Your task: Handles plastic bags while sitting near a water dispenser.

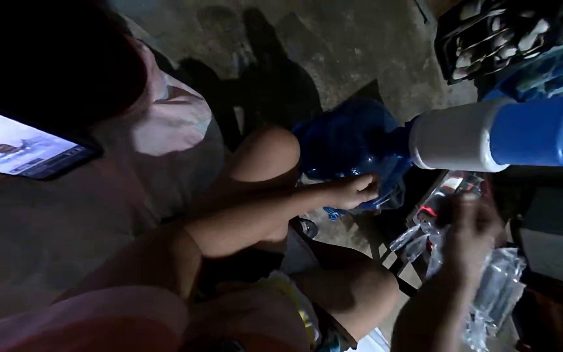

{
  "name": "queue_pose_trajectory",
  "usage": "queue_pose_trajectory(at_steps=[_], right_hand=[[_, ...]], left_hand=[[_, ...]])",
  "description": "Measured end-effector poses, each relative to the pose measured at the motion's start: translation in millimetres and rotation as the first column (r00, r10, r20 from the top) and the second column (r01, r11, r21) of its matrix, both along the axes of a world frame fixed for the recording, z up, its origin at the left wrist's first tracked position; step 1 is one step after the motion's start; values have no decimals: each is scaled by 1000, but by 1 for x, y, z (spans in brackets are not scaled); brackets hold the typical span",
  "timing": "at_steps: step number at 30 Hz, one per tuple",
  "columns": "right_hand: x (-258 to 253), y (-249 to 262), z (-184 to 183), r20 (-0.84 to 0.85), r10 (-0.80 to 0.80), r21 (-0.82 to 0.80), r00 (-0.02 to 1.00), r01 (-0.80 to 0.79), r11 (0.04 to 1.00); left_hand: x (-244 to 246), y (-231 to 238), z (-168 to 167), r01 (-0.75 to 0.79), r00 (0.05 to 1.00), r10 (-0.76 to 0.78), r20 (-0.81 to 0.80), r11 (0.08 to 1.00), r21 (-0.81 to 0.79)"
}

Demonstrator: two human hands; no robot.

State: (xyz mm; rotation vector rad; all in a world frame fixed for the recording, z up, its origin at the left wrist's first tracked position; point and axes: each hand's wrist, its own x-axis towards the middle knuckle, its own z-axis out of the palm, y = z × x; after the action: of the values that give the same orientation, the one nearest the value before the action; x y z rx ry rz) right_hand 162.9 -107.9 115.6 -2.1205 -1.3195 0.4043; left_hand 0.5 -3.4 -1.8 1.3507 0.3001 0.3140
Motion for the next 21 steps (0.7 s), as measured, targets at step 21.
queue_pose_trajectory(at_steps=[21], right_hand=[[-35,-1,-81,-239,150,206,959,-101,973]], left_hand=[[-11,-11,11,-96,952,191,-239,928,360]])
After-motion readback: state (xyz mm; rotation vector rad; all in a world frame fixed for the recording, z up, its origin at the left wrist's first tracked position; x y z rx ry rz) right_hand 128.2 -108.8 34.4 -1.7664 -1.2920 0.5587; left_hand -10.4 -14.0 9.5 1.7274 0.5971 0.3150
